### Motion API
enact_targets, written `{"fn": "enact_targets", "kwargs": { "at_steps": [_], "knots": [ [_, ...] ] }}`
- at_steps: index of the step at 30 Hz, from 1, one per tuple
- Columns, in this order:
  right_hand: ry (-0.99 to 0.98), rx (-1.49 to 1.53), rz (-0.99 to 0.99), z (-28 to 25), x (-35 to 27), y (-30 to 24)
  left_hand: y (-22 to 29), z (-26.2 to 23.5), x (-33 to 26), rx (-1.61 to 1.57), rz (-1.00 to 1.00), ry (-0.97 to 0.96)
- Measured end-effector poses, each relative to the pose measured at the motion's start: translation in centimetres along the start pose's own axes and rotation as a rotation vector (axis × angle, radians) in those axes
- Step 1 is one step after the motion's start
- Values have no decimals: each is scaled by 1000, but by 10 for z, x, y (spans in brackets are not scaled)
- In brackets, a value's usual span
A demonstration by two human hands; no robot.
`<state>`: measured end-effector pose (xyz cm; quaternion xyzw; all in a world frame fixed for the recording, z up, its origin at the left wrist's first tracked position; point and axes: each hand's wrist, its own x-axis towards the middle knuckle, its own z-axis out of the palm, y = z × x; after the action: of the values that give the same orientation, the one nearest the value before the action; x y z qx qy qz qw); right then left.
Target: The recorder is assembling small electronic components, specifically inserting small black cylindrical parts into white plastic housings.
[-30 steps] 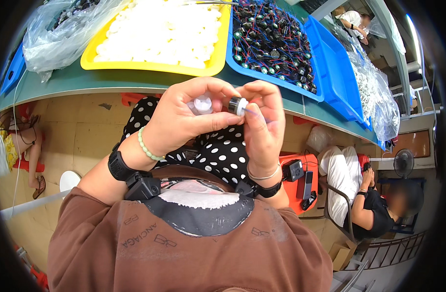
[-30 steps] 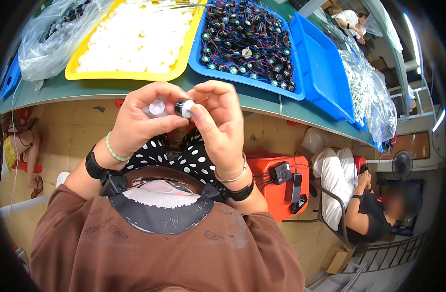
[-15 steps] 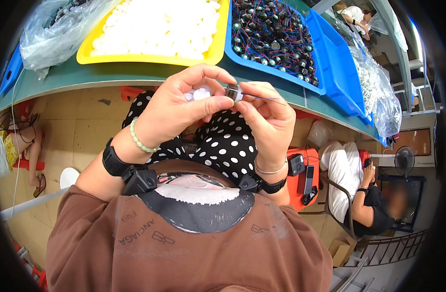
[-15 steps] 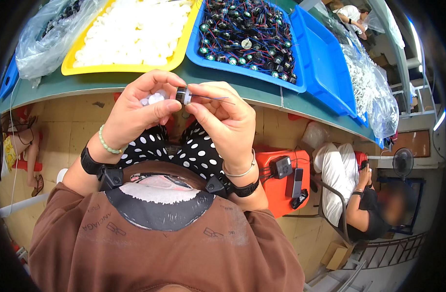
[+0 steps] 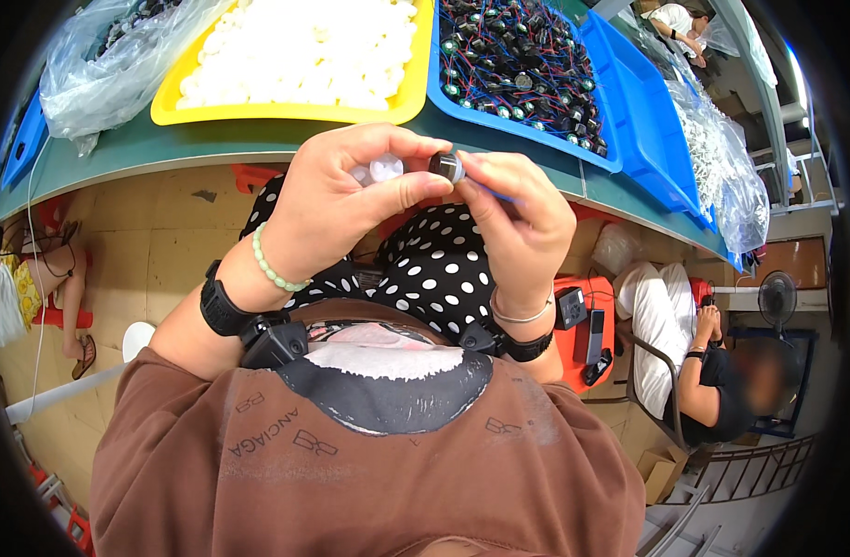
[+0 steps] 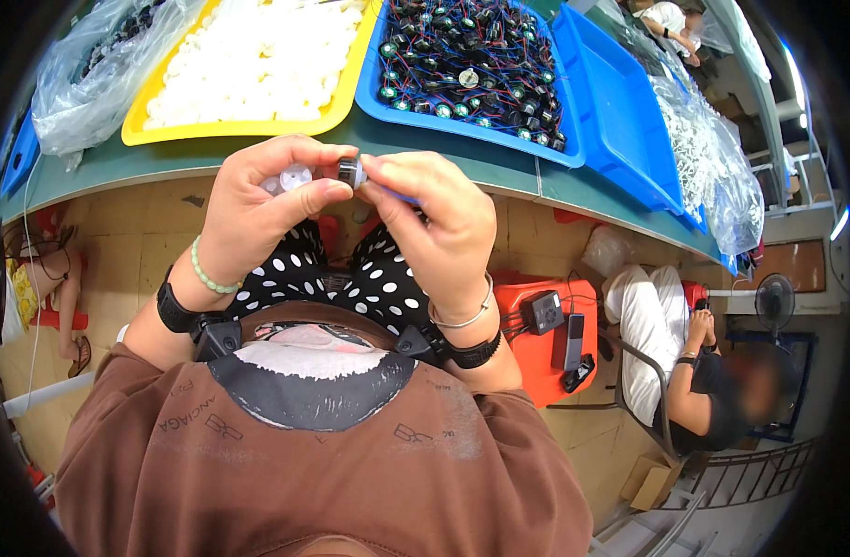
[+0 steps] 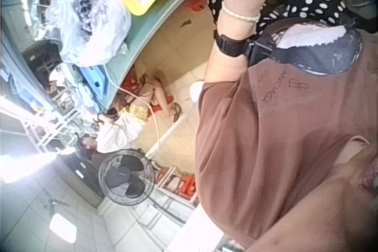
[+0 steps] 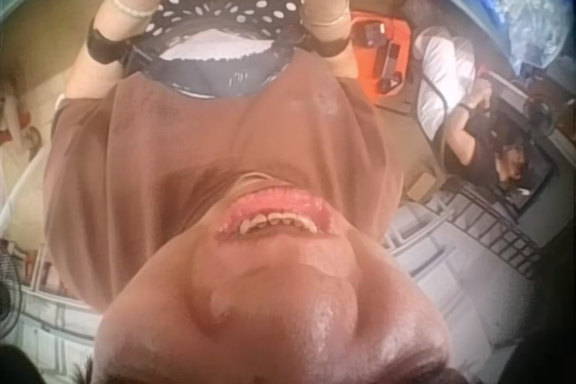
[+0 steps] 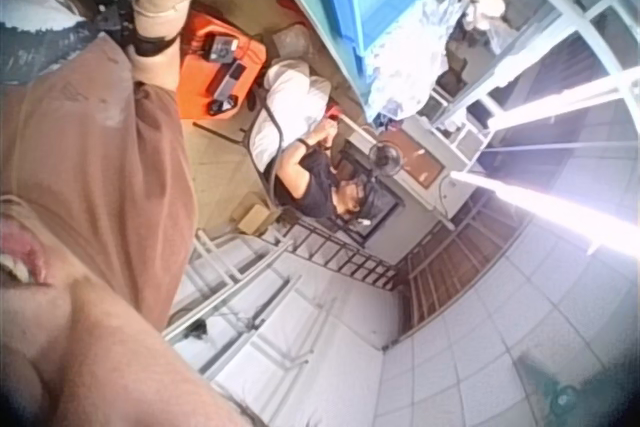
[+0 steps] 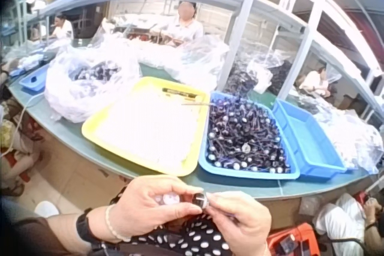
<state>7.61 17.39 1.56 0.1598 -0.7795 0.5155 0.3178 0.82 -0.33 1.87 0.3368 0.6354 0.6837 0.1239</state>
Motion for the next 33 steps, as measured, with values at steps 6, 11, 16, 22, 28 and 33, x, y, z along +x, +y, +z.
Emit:
{"fn": "enact_targets", "kwargs": {
  "at_steps": [6,11,16,22,28,33],
  "knots": [
    [34,-241,-220,5,0,-5,5,3,-2,-249,-134,5],
    [138,164,68,16,-4,-8,6,4,1,-393,-263,-109],
    [112,-32,-53,14,-6,-5,6,3,-5,-452,-269,-161],
    [43,170,90,14,-7,-3,6,0,-2,-289,-166,-160],
    [35,27,-5,17,-2,0,9,-3,-5,-320,-141,-139],
    [30,-49,42,16,-7,-4,2,-9,-1,-426,-269,-267]
  ]
}}
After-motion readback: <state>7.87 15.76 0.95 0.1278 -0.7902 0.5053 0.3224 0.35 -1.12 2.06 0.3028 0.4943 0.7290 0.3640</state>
